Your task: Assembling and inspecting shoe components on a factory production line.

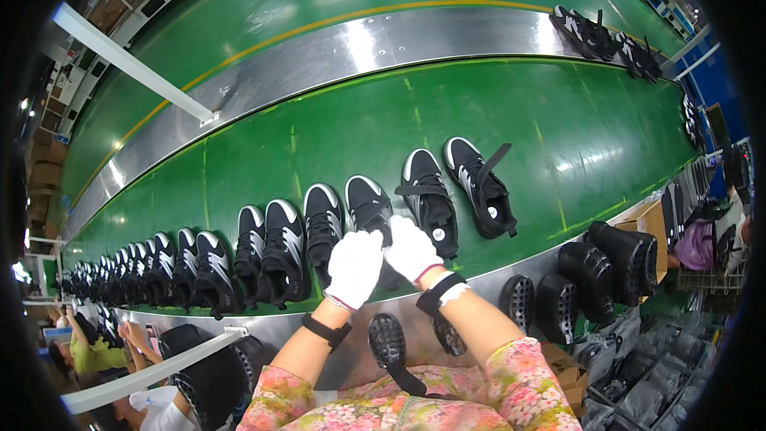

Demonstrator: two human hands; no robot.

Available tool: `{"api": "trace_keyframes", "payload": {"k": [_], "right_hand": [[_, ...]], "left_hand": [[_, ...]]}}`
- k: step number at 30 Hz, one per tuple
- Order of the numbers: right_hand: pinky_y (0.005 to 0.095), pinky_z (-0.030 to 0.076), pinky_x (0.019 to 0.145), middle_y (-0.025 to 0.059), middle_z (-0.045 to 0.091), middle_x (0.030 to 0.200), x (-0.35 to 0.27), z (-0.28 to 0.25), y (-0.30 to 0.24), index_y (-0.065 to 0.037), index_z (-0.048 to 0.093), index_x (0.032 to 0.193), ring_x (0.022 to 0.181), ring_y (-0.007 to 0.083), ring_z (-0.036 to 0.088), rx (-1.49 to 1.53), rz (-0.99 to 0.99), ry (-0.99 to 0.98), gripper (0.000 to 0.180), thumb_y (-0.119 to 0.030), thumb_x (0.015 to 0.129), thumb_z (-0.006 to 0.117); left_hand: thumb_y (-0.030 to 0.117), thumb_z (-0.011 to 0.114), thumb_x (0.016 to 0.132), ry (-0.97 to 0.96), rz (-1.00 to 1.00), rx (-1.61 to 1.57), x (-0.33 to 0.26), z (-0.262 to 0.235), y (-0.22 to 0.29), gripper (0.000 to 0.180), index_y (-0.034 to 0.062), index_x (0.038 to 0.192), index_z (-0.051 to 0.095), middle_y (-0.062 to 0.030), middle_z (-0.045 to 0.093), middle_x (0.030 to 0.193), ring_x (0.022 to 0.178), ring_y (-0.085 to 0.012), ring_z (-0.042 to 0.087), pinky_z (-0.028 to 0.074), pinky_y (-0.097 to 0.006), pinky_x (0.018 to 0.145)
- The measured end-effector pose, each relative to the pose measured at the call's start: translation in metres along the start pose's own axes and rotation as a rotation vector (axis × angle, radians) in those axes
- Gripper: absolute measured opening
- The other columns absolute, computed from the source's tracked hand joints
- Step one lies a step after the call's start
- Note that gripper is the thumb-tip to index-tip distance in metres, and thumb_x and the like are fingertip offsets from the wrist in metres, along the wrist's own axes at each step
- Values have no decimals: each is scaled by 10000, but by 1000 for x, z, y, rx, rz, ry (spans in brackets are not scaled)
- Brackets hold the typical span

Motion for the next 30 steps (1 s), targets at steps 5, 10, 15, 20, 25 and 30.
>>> {"api": "trace_keyframes", "payload": {"k": [5,10,15,20,25,30], "right_hand": [[308,544,806,102,625,1077,-4,-28,11,0,505,1297,951,174,630,1083,245,-303,507,-192,878,718],[270,534,638,89,633,919,21,-56,-34,-8,521,1261,746,146,636,1158,326,-248,448,-248,922,687],[261,439,464,35,598,690,16,-30,-3,-60,624,866,530,114,550,1152,417,-125,100,-140,882,681],[286,389,362,35,577,631,-10,-12,15,-58,604,818,422,130,500,1066,648,-225,160,-191,872,675],[300,380,362,58,569,622,-18,17,25,-26,612,767,425,152,491,1222,756,-364,198,-184,883,639],[313,361,373,77,574,627,-25,30,24,-1,631,761,418,172,474,1391,853,-481,232,-190,895,646]], "left_hand": [[120,615,798,122,-73,-68,-17,-1,-12,248,49,1035,631,-124,576,819,795,-308,574,478,-430,678],[114,692,718,115,-85,-89,-22,3,-11,365,45,1071,632,-127,598,886,856,-330,579,487,-434,724],[115,720,697,160,-155,-118,-25,1,-14,347,76,1034,644,-118,621,923,908,-325,593,492,-440,763],[127,733,693,168,-265,-144,-31,3,-17,329,106,1012,653,-106,627,935,929,-320,598,487,-442,797],[126,742,698,149,-302,-145,-30,4,-17,323,110,1008,652,-102,626,940,947,-315,599,484,-438,815],[129,750,696,152,-329,-146,-32,10,-12,328,114,1009,652,-99,625,952,962,-312,596,484,-436,821]]}}
Point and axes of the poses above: each hand's wrist, its own x-axis towards the middle knuckle, its own z-axis out of the palm, y = z × x, the point moved 4 cm from there along x, towards the middle knuckle
